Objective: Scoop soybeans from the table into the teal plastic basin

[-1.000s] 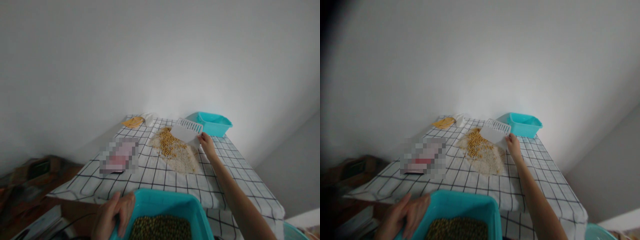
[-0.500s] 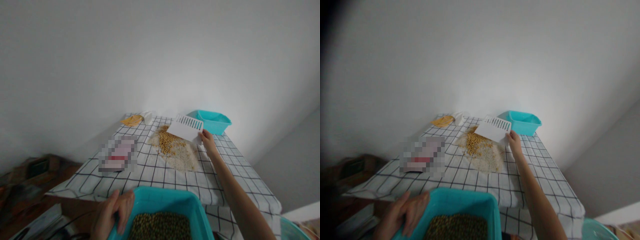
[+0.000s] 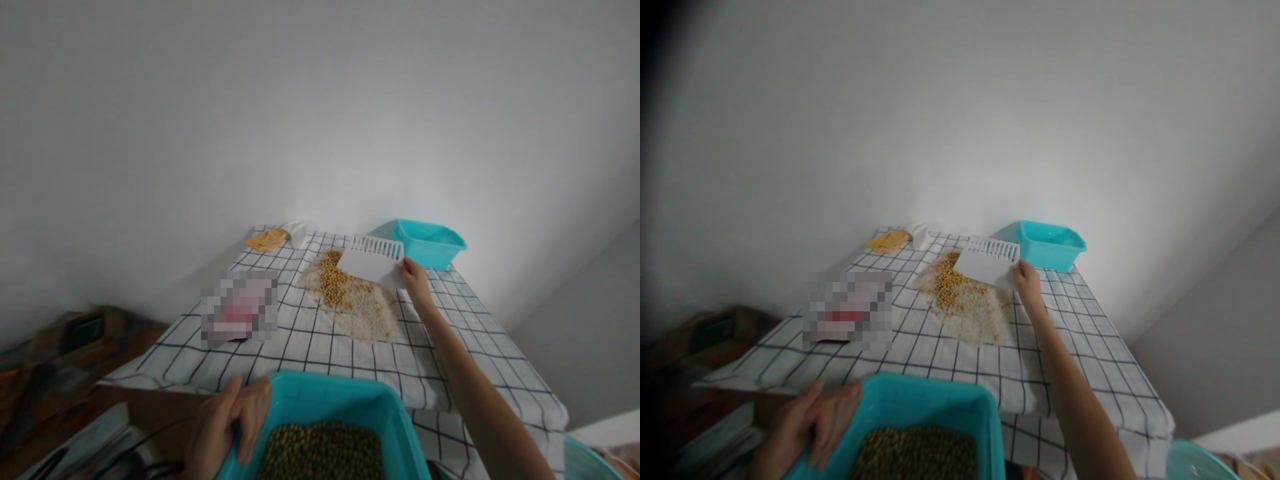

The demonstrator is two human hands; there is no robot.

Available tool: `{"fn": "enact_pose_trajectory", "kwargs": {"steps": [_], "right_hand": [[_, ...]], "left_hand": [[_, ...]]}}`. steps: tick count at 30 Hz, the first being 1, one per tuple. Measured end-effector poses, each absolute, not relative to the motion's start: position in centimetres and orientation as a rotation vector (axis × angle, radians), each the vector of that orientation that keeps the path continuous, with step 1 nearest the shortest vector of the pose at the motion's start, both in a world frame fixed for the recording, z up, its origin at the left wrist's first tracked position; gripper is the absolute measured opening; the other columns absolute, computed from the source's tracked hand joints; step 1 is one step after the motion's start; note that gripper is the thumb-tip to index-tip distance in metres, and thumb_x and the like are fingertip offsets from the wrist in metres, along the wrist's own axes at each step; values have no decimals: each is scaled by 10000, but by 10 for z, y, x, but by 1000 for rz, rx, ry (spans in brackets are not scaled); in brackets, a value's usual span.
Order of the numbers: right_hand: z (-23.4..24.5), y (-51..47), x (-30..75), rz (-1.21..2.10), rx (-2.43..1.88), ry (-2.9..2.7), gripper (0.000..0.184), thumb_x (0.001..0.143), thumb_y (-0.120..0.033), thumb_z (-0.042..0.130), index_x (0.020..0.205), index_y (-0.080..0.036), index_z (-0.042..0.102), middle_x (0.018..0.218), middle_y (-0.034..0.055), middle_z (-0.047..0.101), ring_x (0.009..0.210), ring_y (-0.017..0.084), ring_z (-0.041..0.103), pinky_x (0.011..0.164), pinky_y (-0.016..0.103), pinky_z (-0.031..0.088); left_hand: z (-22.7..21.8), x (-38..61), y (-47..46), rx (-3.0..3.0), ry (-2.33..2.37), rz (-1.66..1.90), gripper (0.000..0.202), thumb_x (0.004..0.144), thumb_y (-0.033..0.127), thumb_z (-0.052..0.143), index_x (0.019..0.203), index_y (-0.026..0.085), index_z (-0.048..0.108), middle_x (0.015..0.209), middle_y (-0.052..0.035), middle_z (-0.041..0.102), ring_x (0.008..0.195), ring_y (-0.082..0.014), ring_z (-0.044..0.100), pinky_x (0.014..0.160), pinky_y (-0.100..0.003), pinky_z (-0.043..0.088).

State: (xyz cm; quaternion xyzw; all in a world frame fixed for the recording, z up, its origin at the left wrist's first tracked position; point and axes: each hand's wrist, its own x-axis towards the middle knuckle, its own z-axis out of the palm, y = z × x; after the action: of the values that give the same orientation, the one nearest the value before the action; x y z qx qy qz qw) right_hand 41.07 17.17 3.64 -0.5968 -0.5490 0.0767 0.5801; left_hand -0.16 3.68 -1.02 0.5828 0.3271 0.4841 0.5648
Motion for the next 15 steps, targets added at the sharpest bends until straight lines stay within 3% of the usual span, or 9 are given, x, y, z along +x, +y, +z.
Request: {"fn": "enact_pose_trajectory", "kwargs": {"steps": [9, 15], "right_hand": [[37, 169, 410, 166, -1360, -1268, 367, 791, -415, 501, 956, -159, 706, 821, 68, 714, 770, 239, 604, 678, 331, 456], [43, 160, 420, 19, -1450, -1191, 278, 790, -364, 484, 860, -161, 660, 724, 44, 633, 716, 219, 537, 659, 320, 393]], "left_hand": [[-8, 2, 37, 1303, 616, 1111, 686, 973, 585, 451, 410, 262, 671, 372, -38, 618, 418, -181, 563, 714, -353, 499], [0, 9, 33, 1288, 598, 1154, 715, 991, 586, 392, 407, 275, 661, 365, -25, 578, 402, -173, 486, 748, -381, 482]]}}
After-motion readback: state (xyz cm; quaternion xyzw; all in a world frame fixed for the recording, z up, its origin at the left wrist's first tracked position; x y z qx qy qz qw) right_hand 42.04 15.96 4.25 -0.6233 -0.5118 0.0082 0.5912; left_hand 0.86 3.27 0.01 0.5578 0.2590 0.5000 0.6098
